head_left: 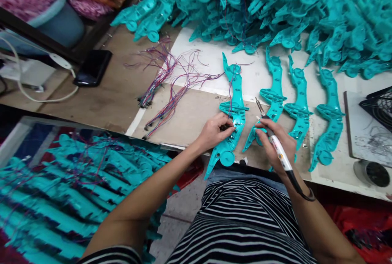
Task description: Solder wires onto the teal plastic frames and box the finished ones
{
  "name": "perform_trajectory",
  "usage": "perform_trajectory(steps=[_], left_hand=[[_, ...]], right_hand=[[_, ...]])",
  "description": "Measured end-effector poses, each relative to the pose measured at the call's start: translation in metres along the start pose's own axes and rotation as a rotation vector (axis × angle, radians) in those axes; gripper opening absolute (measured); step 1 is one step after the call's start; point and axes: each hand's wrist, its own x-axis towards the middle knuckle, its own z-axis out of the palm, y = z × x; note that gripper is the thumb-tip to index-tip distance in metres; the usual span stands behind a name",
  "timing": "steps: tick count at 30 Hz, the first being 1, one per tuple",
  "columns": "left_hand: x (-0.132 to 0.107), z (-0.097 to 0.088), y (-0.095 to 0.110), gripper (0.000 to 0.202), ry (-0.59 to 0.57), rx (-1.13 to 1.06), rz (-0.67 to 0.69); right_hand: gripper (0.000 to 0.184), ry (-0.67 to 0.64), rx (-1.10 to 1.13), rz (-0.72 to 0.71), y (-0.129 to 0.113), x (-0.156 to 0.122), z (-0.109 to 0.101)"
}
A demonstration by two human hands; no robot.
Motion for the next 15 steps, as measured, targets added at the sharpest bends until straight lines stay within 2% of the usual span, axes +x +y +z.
perform_trajectory(steps=[4,9,13,15], left_hand=[[0.001,0.0,-0.002,0.009,-0.004,0.02,0.035],[0.0,-0.001,-0.001,0.007,-0.021,0.11,0.045],[-0.005,-0.008,0.018,0.031,0.12,0.34,0.131],[-0.007,-0.012,0.029,0.03,0.121,0.42,0.171]], right_hand=[[0.037,-0.101,0.028,-0.086,0.003,0.017,0.02],[0.032,-0.115,0.042,-0.11,0.002,0.023,0.032],[0.03,-0.102,0.048,-0.129,-0.006,0.019,0.028],[0.032,-0.099,0.064,-0.141,-0.01,0.016,0.028]])
